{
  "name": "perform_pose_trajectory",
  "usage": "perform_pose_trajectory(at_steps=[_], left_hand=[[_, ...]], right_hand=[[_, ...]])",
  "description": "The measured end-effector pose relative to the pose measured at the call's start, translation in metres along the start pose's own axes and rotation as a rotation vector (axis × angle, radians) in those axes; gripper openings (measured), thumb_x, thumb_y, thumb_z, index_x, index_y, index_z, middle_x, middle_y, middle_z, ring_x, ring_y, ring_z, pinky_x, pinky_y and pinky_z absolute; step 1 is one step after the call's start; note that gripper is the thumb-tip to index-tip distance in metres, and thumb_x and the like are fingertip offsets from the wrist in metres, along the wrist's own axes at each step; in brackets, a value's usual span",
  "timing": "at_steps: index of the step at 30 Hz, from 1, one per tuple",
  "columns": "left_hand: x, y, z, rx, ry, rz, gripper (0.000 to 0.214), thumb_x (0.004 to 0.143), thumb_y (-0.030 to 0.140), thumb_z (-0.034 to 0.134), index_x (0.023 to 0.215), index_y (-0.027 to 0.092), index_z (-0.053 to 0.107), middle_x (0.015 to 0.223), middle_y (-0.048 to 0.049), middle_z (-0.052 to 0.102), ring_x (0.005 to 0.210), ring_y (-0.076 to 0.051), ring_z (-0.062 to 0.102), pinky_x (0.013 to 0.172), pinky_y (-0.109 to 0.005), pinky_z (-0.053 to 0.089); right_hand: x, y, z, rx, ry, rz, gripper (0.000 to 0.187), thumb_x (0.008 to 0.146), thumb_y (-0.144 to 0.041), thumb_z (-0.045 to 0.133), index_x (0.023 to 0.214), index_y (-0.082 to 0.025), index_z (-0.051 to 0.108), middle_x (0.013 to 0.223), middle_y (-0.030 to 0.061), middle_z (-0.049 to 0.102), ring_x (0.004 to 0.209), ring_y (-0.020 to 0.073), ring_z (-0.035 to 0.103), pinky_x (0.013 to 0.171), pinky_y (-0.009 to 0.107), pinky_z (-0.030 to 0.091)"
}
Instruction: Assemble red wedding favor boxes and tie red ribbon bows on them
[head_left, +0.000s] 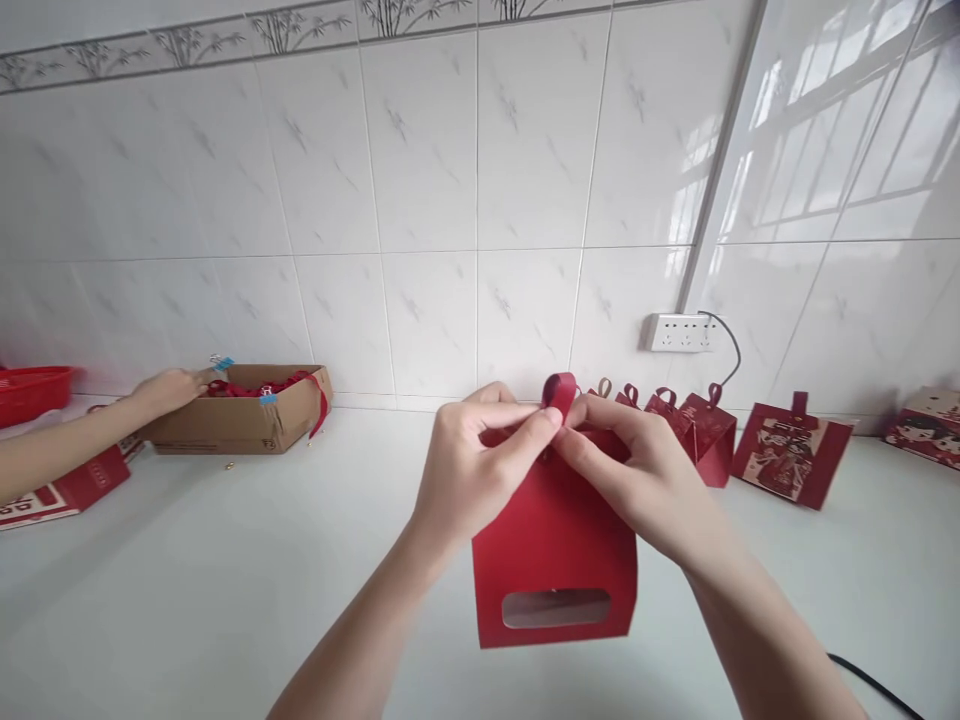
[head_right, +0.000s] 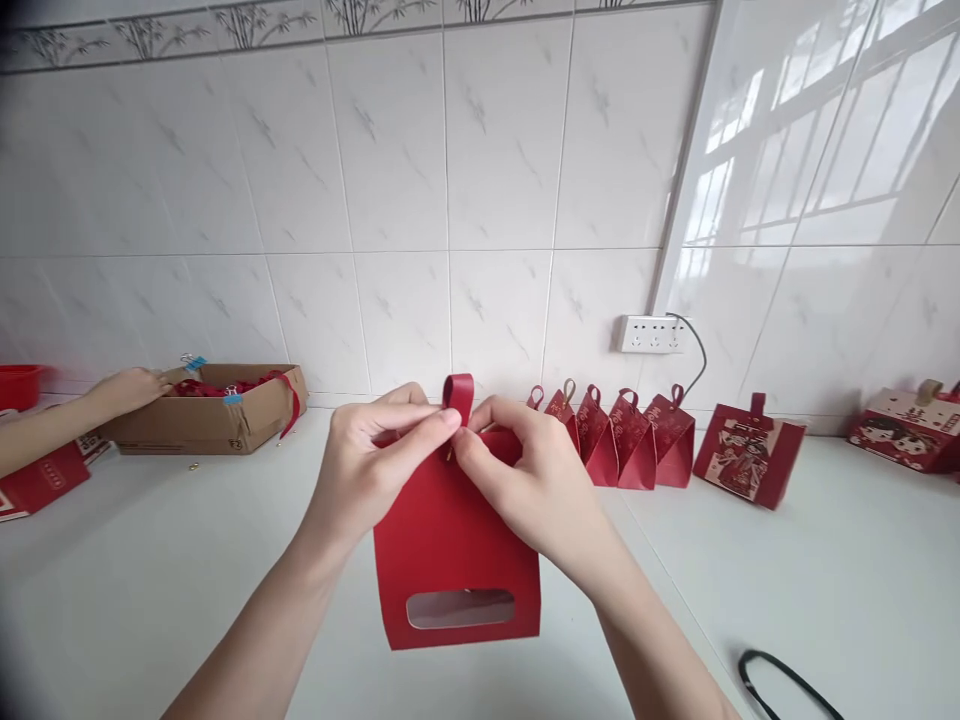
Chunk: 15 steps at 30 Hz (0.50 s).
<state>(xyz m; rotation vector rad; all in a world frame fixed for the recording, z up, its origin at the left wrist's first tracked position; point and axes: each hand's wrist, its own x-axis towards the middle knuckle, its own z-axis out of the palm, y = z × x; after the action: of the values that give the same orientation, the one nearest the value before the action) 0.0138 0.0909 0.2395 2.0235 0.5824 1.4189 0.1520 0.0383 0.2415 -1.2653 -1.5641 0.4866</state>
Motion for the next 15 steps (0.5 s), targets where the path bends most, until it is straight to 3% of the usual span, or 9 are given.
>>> perform_pose_trajectory(at_steps=[5,15], left_hand=[[-0.0001,-0.0017,0.0007,0.011,0.046,0.056,0.031,0.083,0.022,0.058,0.053,0.018,0.061,0.052,0.0030,0.037,0.054,-0.008,0.037,0.048,-0.023,0.030],[0.0002,-0.0049,0.0005,0.015,0.073,0.038,0.032,0.082,0.021,0.059,0.051,0.017,0.058,0.052,0.0039,0.036,0.051,-0.006,0.036,0.044,-0.020,0.028]], right_hand=[[0.0023,0.0024,0.0010,-0.025,0.042,-0.087,0.014,0.081,-0.026,0.050,0.069,-0.019,0.054,0.070,-0.0015,0.059,0.061,0.0096,0.052,0.047,0.017,0.038],[0.0033,0.0075,-0.0008,0.031,-0.041,-0.128,0.007,0.082,-0.019,0.049,0.077,-0.020,0.054,0.085,-0.0010,0.062,0.073,0.0110,0.056,0.056,0.019,0.044]])
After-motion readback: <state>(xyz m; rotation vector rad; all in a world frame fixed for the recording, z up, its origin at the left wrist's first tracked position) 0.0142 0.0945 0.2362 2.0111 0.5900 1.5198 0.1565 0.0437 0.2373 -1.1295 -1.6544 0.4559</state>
